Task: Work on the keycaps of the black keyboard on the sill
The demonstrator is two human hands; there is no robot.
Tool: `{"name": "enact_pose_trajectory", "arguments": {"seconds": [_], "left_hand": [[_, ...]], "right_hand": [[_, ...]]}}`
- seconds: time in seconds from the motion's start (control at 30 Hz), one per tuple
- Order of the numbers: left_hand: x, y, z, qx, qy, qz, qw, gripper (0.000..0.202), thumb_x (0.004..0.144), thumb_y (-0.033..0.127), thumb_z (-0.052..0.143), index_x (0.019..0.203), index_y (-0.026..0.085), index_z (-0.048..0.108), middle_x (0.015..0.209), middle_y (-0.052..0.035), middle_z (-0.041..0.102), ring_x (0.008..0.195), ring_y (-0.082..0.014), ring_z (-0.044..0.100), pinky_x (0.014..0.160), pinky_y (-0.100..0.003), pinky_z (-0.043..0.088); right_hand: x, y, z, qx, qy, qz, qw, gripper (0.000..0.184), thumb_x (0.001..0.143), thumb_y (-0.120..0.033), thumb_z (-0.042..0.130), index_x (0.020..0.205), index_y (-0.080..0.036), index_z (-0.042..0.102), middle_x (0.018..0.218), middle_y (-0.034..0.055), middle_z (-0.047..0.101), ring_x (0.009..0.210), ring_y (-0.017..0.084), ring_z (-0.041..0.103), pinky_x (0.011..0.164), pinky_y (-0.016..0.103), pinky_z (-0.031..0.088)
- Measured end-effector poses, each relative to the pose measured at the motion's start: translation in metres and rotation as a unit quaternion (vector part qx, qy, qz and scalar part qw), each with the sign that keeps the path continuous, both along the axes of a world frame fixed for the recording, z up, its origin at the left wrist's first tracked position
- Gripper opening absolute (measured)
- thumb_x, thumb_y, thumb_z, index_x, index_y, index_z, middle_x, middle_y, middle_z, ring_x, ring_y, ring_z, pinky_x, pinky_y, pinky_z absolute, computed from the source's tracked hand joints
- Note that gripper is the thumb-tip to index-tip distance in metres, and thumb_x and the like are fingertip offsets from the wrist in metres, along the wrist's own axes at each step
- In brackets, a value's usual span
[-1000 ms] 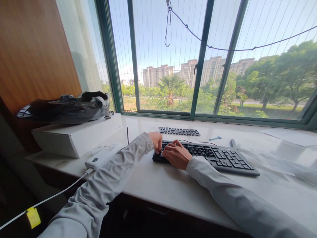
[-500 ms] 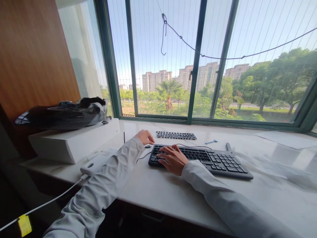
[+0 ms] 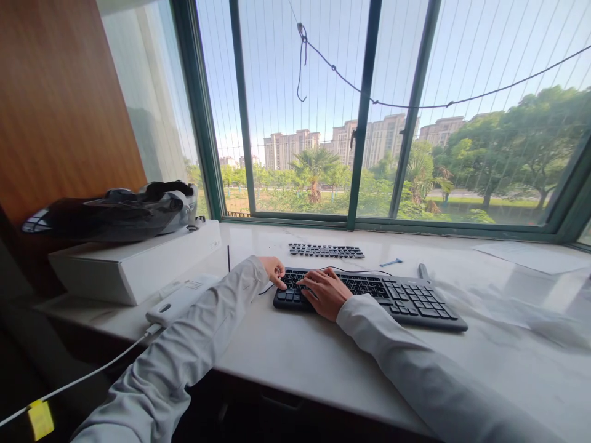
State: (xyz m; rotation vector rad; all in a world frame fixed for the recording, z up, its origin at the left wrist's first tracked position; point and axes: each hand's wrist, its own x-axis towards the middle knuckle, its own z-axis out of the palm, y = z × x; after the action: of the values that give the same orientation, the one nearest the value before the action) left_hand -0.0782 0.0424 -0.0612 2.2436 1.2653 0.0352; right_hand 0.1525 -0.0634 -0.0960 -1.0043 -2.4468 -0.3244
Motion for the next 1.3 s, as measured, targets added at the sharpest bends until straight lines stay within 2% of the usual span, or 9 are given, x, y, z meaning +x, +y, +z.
{"name": "enact_pose_trajectory", "arguments": {"seconds": [0.27,0.4,0.57,0.73,0.9,1.07,1.17,1.23,1.3], "left_hand": [[0.003,0.001,0.003,-0.037,-0.001,-0.018,0.999,0.061,0.037,0.064,0.081,0.067,0.017,0.056,0.054,0.0092,0.046,0.053,-0.0068,0.039,0.057,-0.022,0.031],[0.007,-0.003,0.007,-0.028,-0.031,-0.028,0.999,0.061,0.040,0.065,0.080,0.070,0.017,0.056,0.053,0.0094,0.043,0.054,-0.0072,0.038,0.058,-0.022,0.030],[0.012,-0.004,0.004,-0.015,-0.072,-0.025,0.997,0.060,0.043,0.066,0.078,0.065,0.018,0.049,0.050,0.0101,0.036,0.052,-0.0073,0.031,0.055,-0.023,0.025],[0.012,-0.003,0.000,-0.034,-0.023,-0.026,0.999,0.061,0.039,0.063,0.081,0.061,0.019,0.046,0.048,0.0103,0.034,0.050,-0.0073,0.029,0.052,-0.025,0.021],[0.008,-0.005,0.006,-0.010,-0.052,-0.031,0.998,0.061,0.043,0.065,0.079,0.061,0.019,0.043,0.051,0.0097,0.033,0.053,-0.0079,0.030,0.054,-0.024,0.022],[0.006,-0.005,0.009,-0.017,-0.019,-0.054,0.998,0.057,0.044,0.062,0.080,0.062,0.018,0.048,0.050,0.0091,0.034,0.052,-0.0080,0.031,0.053,-0.023,0.026],[0.005,0.000,0.005,0.101,-0.014,0.003,0.995,0.053,0.053,0.064,0.075,0.068,0.018,0.056,0.055,0.0070,0.044,0.055,-0.0091,0.041,0.056,-0.022,0.032],[0.005,0.003,0.001,0.203,0.002,0.069,0.977,0.048,0.060,0.062,0.071,0.077,0.018,0.061,0.063,0.0040,0.054,0.060,-0.0109,0.050,0.059,-0.022,0.035],[0.006,0.005,-0.004,0.261,0.018,0.112,0.959,0.041,0.068,0.056,0.068,0.085,0.019,0.065,0.070,0.0009,0.061,0.067,-0.0134,0.055,0.062,-0.023,0.037]], "right_hand": [[0.001,0.001,-0.002,-0.011,0.007,0.009,1.000,0.027,0.096,-0.029,0.045,0.116,-0.025,0.062,0.109,0.0059,0.064,0.100,0.018,0.057,0.087,0.036,0.029],[0.000,0.002,-0.002,-0.008,0.006,0.011,1.000,0.027,0.095,-0.027,0.045,0.116,-0.025,0.062,0.108,0.0057,0.064,0.100,0.018,0.058,0.088,0.036,0.029],[0.000,0.002,-0.001,-0.006,0.003,0.013,1.000,0.027,0.095,-0.027,0.046,0.115,-0.025,0.063,0.108,0.0060,0.064,0.099,0.018,0.058,0.087,0.036,0.029],[0.000,0.001,0.000,-0.001,0.001,0.010,1.000,0.026,0.094,-0.026,0.047,0.115,-0.025,0.063,0.107,0.0056,0.064,0.099,0.018,0.058,0.087,0.036,0.029],[0.001,0.002,-0.001,-0.004,0.006,0.017,1.000,0.027,0.095,-0.027,0.046,0.115,-0.025,0.063,0.106,0.0060,0.064,0.098,0.018,0.058,0.088,0.036,0.029],[0.000,0.001,0.001,-0.011,0.007,0.014,1.000,0.027,0.095,-0.028,0.044,0.114,-0.024,0.064,0.105,0.0063,0.064,0.097,0.018,0.057,0.087,0.036,0.028],[0.001,-0.001,0.002,-0.014,0.007,0.012,1.000,0.028,0.096,-0.029,0.043,0.115,-0.024,0.063,0.105,0.0069,0.064,0.097,0.018,0.057,0.087,0.036,0.028],[0.001,-0.001,0.002,-0.011,0.006,0.010,1.000,0.029,0.096,-0.030,0.043,0.115,-0.023,0.063,0.105,0.0071,0.064,0.095,0.018,0.057,0.087,0.036,0.029],[0.002,-0.001,0.003,-0.004,0.004,0.008,1.000,0.028,0.096,-0.030,0.043,0.114,-0.024,0.063,0.105,0.0062,0.064,0.094,0.017,0.057,0.088,0.036,0.028]]}}
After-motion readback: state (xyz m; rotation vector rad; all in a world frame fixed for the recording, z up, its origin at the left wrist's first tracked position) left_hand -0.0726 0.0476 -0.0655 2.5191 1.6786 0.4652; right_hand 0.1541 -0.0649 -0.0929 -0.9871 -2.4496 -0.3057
